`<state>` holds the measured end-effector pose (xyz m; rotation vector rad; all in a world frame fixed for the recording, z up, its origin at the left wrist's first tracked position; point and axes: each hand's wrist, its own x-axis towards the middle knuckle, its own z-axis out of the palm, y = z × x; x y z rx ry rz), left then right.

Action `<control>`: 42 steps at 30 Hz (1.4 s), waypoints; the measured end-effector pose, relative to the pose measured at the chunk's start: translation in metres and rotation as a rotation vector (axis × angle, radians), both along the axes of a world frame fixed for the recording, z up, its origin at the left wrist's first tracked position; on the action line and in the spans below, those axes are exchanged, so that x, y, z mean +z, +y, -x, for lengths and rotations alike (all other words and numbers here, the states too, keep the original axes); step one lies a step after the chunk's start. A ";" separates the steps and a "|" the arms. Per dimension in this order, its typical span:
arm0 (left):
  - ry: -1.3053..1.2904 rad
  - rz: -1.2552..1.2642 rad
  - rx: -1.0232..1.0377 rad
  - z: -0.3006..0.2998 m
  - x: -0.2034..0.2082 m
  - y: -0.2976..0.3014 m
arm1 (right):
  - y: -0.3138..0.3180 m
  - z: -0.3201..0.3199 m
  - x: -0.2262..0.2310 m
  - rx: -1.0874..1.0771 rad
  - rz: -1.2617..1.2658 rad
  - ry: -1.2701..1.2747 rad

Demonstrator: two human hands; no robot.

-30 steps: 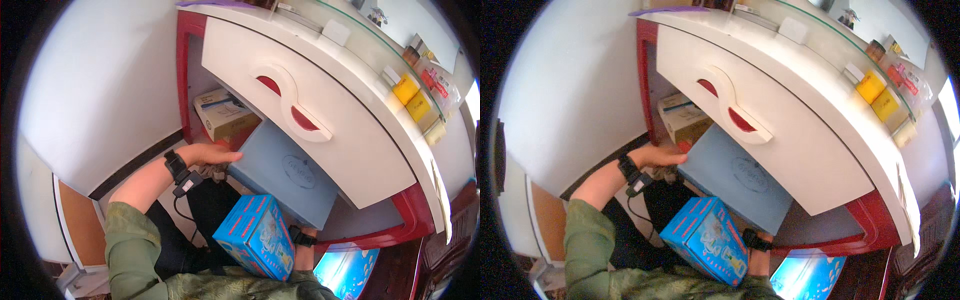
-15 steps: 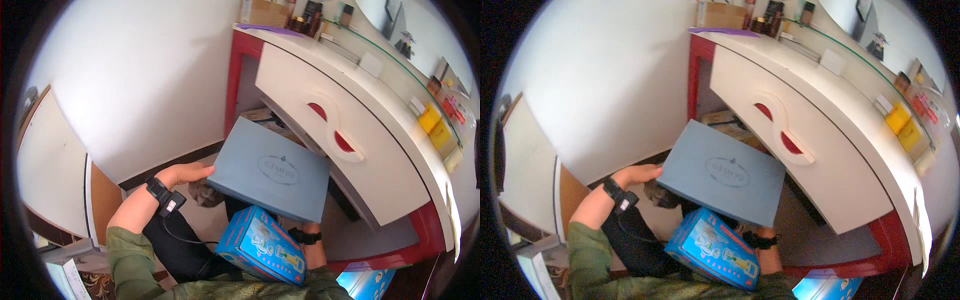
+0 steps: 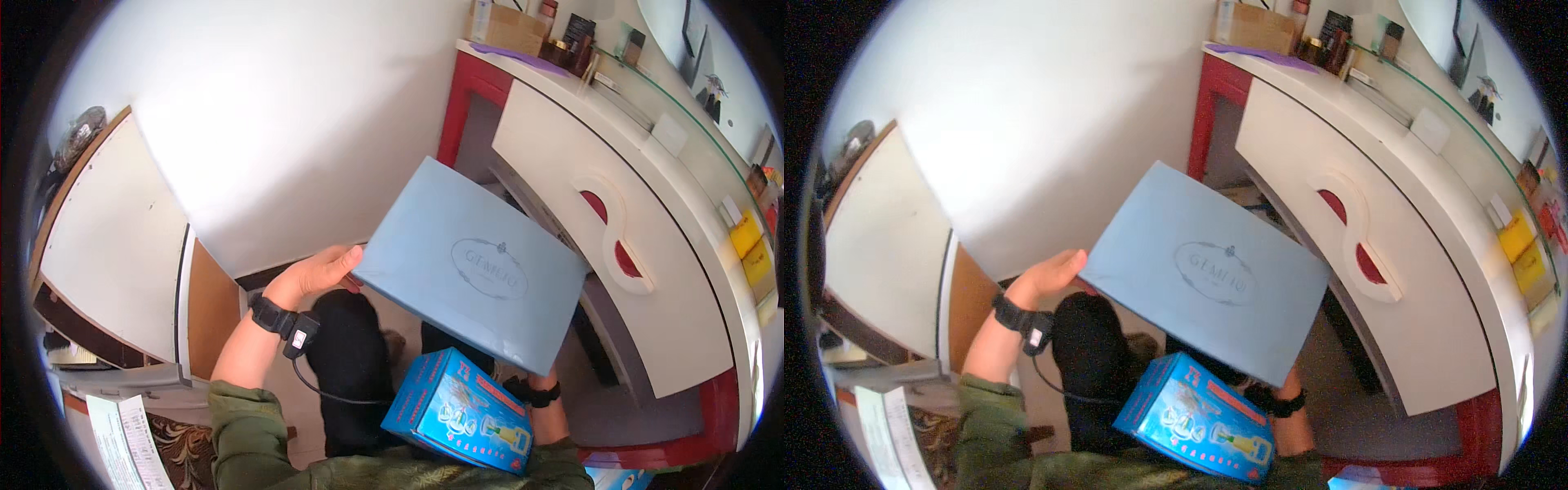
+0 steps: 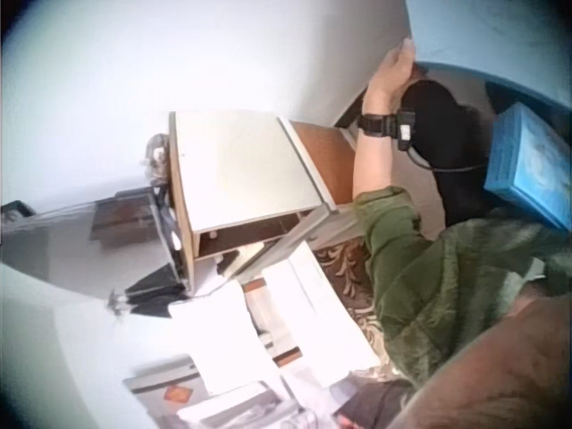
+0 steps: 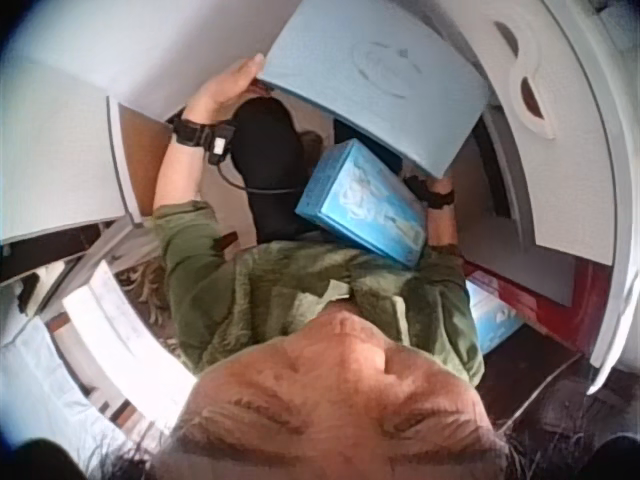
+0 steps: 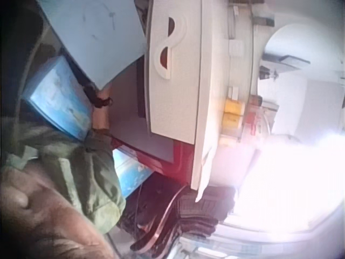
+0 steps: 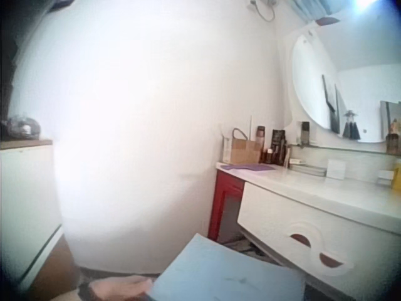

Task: The person wipes a blue shoebox, a toy box, a light colored box, a red and yellow box, and a red shoebox using a cloth, then wipes the floor next to a white vanity.

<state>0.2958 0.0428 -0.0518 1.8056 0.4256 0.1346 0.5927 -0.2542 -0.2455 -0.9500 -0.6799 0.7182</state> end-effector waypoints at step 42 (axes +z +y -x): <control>-0.405 0.200 0.255 0.022 -0.058 -0.083 | 0.006 -0.002 0.054 -0.297 0.115 0.077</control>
